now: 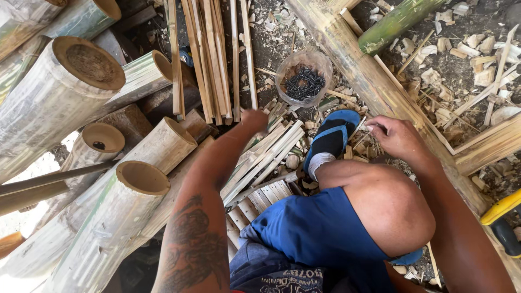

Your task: The person assembles a bamboo structure by cutting bamboo strips with a hand saw and nailing them into place with a hammer. The person repeatedly measures, cuts, and fastens bamboo pieces to a larger frame.

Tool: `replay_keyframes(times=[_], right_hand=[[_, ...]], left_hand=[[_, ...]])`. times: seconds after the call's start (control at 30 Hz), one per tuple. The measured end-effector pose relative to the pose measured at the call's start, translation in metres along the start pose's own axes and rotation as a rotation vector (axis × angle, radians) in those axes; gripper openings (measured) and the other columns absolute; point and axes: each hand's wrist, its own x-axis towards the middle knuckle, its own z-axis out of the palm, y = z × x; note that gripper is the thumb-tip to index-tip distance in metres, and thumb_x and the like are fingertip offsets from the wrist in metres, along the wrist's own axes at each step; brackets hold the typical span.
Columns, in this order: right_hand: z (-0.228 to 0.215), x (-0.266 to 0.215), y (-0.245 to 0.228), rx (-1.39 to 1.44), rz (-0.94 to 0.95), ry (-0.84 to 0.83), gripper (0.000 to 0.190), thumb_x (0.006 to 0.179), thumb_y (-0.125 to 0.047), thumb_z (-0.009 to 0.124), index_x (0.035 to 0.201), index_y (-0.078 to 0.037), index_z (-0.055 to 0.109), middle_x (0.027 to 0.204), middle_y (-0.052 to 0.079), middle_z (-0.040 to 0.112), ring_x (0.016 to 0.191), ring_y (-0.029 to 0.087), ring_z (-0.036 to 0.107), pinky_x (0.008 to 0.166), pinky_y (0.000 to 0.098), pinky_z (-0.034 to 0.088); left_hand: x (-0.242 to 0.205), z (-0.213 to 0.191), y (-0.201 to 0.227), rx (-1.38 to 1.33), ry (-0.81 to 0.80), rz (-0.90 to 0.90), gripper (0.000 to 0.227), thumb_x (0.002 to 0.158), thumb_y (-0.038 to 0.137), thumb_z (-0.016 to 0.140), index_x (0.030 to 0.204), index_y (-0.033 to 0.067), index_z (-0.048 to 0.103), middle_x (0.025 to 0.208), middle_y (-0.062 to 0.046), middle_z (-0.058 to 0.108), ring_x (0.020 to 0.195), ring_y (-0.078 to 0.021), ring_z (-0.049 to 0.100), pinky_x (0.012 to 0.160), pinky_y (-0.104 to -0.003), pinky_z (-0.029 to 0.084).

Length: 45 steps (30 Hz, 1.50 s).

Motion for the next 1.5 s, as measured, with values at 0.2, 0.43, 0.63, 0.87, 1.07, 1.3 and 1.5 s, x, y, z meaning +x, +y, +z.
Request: replay_keyframes(times=[0.2, 0.43, 0.63, 0.87, 1.07, 1.3, 1.5], right_hand=[[0.001, -0.006, 0.0, -0.037, 0.024, -0.051, 0.023, 0.101, -0.023, 0.067, 0.121, -0.017, 0.075, 0.072, 0.021, 0.067, 0.056, 0.027, 0.054, 0.056, 0.0435, 0.044], [0.011, -0.005, -0.008, 0.113, -0.1, -0.017, 0.022, 0.098, -0.024, 0.066, 0.116, -0.012, 0.074, 0.083, 0.014, 0.074, 0.061, 0.025, 0.061, 0.06, 0.0409, 0.049], [0.012, -0.024, 0.022, 0.151, -0.115, -0.021, 0.025, 0.097, -0.027, 0.065, 0.114, -0.011, 0.073, 0.094, 0.013, 0.076, 0.075, 0.024, 0.068, 0.072, 0.0391, 0.053], [0.012, -0.024, 0.022, 0.154, -0.005, -0.057, 0.026, 0.098, -0.031, 0.063, 0.114, -0.013, 0.072, 0.1, 0.009, 0.076, 0.082, 0.025, 0.069, 0.074, 0.0402, 0.053], [0.014, -0.023, 0.013, 0.052, -0.021, -0.035, 0.027, 0.097, -0.033, 0.065, 0.115, -0.015, 0.074, 0.093, 0.009, 0.077, 0.08, 0.022, 0.07, 0.073, 0.0403, 0.053], [0.024, -0.013, 0.014, 0.486, -0.049, -0.111, 0.023, 0.098, -0.023, 0.068, 0.114, -0.008, 0.072, 0.09, 0.005, 0.074, 0.076, 0.012, 0.067, 0.069, 0.0301, 0.057], [0.029, 0.0, -0.002, 0.746, -0.12, -0.215, 0.04, 0.093, -0.02, 0.07, 0.131, -0.013, 0.061, 0.088, 0.002, 0.07, 0.076, 0.012, 0.066, 0.07, 0.0277, 0.057]], left_hand=[[0.0, 0.036, 0.02, -0.095, 0.162, 0.084, 0.04, 0.086, 0.025, 0.077, 0.123, 0.0094, 0.072, 0.118, -0.017, 0.076, 0.106, -0.0337, 0.074, 0.085, -0.045, 0.061], [0.009, 0.02, 0.035, -0.014, 0.056, 0.074, 0.054, 0.084, 0.045, 0.082, 0.125, 0.0107, 0.072, 0.12, -0.011, 0.074, 0.109, -0.0312, 0.073, 0.089, -0.046, 0.06], [-0.009, 0.046, 0.032, 0.02, 0.078, 0.143, 0.041, 0.087, 0.036, 0.079, 0.119, 0.0116, 0.072, 0.119, -0.012, 0.072, 0.113, -0.031, 0.069, 0.088, -0.049, 0.059], [-0.044, -0.029, 0.079, -0.31, 0.29, 0.508, 0.05, 0.105, 0.048, 0.052, 0.13, 0.0053, 0.044, 0.092, -0.024, 0.073, 0.085, -0.04, 0.071, 0.079, -0.052, 0.056], [-0.057, -0.096, 0.149, -0.429, 0.584, 0.858, 0.038, 0.107, 0.031, 0.043, 0.134, 0.0055, 0.035, 0.116, -0.028, 0.066, 0.087, -0.0388, 0.071, 0.077, -0.052, 0.059], [-0.046, -0.198, 0.195, -0.436, 0.6, 0.753, 0.056, 0.102, 0.045, 0.056, 0.14, 0.0136, 0.03, 0.109, -0.022, 0.061, 0.081, -0.0322, 0.068, 0.073, -0.045, 0.063], [-0.043, -0.25, 0.23, -0.519, 0.937, 0.987, 0.068, 0.1, 0.054, 0.064, 0.144, 0.0089, 0.038, 0.105, -0.024, 0.07, 0.09, -0.0348, 0.074, 0.079, -0.052, 0.058]])
